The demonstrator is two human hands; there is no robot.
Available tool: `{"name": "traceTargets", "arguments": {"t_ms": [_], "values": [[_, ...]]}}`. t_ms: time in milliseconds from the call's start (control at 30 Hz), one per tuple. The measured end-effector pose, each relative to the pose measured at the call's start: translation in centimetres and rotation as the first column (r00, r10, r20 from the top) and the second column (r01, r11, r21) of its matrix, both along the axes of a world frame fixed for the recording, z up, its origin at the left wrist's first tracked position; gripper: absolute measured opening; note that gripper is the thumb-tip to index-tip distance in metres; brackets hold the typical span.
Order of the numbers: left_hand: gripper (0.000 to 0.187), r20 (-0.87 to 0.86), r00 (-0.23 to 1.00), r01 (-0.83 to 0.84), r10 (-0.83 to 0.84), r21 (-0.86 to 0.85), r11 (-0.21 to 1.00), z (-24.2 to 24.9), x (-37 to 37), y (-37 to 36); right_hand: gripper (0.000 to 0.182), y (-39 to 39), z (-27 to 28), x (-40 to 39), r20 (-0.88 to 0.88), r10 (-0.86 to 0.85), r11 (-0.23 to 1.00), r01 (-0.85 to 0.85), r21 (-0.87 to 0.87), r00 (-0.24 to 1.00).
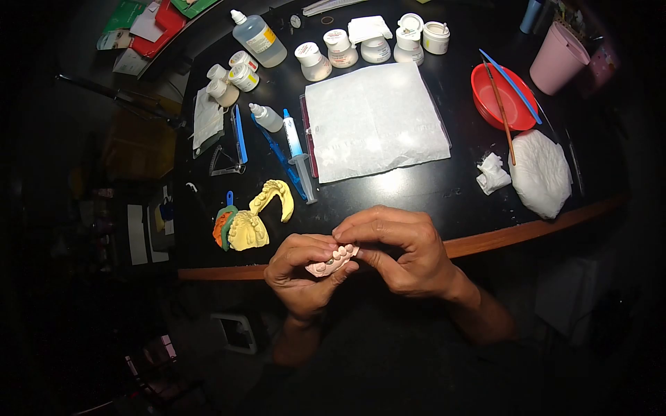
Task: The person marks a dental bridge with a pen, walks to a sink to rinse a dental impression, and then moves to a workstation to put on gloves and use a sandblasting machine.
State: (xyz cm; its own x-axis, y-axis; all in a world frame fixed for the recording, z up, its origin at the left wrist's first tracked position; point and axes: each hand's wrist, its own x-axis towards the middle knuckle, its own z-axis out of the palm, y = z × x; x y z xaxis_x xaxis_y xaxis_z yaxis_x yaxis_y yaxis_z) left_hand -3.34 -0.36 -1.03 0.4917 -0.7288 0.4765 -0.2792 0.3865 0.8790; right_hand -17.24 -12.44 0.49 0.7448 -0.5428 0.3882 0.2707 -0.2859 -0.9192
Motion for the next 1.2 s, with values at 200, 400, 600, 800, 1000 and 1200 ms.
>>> {"name": "traceTargets", "arguments": {"t_ms": [200, 400, 600, 800, 1000, 1200], "values": [[0.028, 0.007, 1.000, -0.002, 0.002, 0.001, 1.000, 0.01, -0.05, -0.04, 0.027, 0.02, -0.09, -0.01, -0.004, -0.006, 1.000, 0.006, -0.005, 1.000], [0.030, 0.024, 1.000, 0.014, -0.015, 0.029, 0.999, -0.02, 0.03, 0.14, 0.027, 0.03, -0.12, -0.06, -0.001, -0.011, 1.000, 0.011, -0.017, 1.000], [0.031, -0.105, 0.993, 0.054, -0.048, 0.054, 0.997, -0.17, -0.17, 0.56, 0.026, -0.03, -0.20, -0.10, 0.008, -0.004, 1.000, 0.005, -0.025, 1.000], [0.032, -0.138, 0.989, 0.067, -0.059, 0.059, 0.996, -0.19, -0.20, 0.63, 0.024, 0.00, -0.30, -0.11, 0.008, 0.001, 1.000, 0.000, -0.013, 1.000], [0.038, -0.152, 0.983, 0.106, -0.101, 0.025, 0.994, -0.47, -0.10, 0.59, 0.026, 0.07, -0.28, -0.05, 0.043, -0.027, 0.999, 0.029, -0.035, 0.999], [0.044, -0.283, 0.955, 0.078, -0.088, -0.048, 0.996, -0.29, -0.44, 0.38, 0.030, 0.58, -0.71, -0.05, 0.152, -0.150, 0.946, 0.187, -0.264, 0.977]]}}
